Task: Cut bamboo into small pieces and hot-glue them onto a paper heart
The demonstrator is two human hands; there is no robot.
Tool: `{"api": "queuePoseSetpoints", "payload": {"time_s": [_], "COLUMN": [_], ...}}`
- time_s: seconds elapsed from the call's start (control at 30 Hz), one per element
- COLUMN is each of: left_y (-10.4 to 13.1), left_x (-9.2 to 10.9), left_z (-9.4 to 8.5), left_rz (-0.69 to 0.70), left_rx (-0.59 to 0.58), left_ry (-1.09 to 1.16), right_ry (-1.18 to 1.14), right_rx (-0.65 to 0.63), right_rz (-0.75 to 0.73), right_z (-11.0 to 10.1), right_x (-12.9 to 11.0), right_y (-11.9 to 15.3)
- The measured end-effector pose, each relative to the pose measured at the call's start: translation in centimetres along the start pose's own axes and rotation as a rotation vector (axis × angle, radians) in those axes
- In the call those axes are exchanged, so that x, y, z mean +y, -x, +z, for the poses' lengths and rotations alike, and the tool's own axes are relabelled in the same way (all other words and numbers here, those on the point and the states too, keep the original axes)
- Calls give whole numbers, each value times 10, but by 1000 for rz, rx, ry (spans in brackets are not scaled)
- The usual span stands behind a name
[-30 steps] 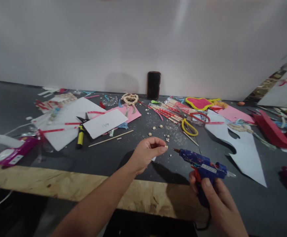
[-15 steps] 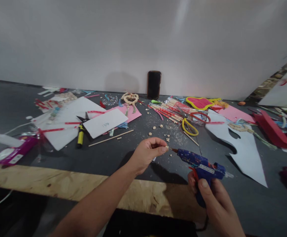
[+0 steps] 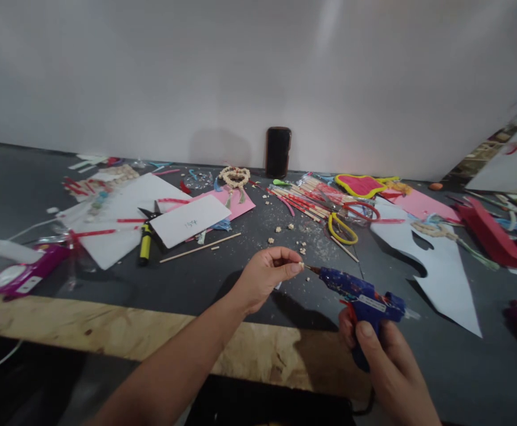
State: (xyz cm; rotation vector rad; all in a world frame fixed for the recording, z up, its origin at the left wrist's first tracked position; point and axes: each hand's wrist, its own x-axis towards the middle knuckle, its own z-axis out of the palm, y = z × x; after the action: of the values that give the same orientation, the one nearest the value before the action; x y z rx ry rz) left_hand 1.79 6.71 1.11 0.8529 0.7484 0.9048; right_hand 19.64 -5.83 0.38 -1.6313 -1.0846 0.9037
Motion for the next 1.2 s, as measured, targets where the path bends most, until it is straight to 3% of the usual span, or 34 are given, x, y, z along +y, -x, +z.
{"api": "queuePoseSetpoints", "payload": {"time_s": [0.33,0.47,0.6,0.73,0.87,1.0,1.07,1.13,1.2], "left_y": [0,0,0,-2,-2,-1,-1,-1,-1], "left_x": [0,1,3,3,5,8,8,7,5], "left_z": [1,1,1,-2,-1,0,0,-1,-1], "left_rz": [-5,-3,-9,-11,-7,-15,-20,-19,-18], "left_rx": [7,11,48,66,80,103,109,101,89], "left_ry": [-4,4,21,36,55,83,90,84,71], "right_ry": [8,-27,-112,173,608,1103,1222,1151,980], "right_rx": [19,-5,51,77,23,18,112,199,50], "right_rz": [9,22,121,165,31,60,-22,-200,-355], "right_z": [-2,0,-7,-29,-59,-80,-77,-61,-37], "right_x": [9,0,-17,-23,-17,-21,-27,-32,-34], "right_y": [1,1,-4,-33,-72,-81,-74,-68,-65]}}
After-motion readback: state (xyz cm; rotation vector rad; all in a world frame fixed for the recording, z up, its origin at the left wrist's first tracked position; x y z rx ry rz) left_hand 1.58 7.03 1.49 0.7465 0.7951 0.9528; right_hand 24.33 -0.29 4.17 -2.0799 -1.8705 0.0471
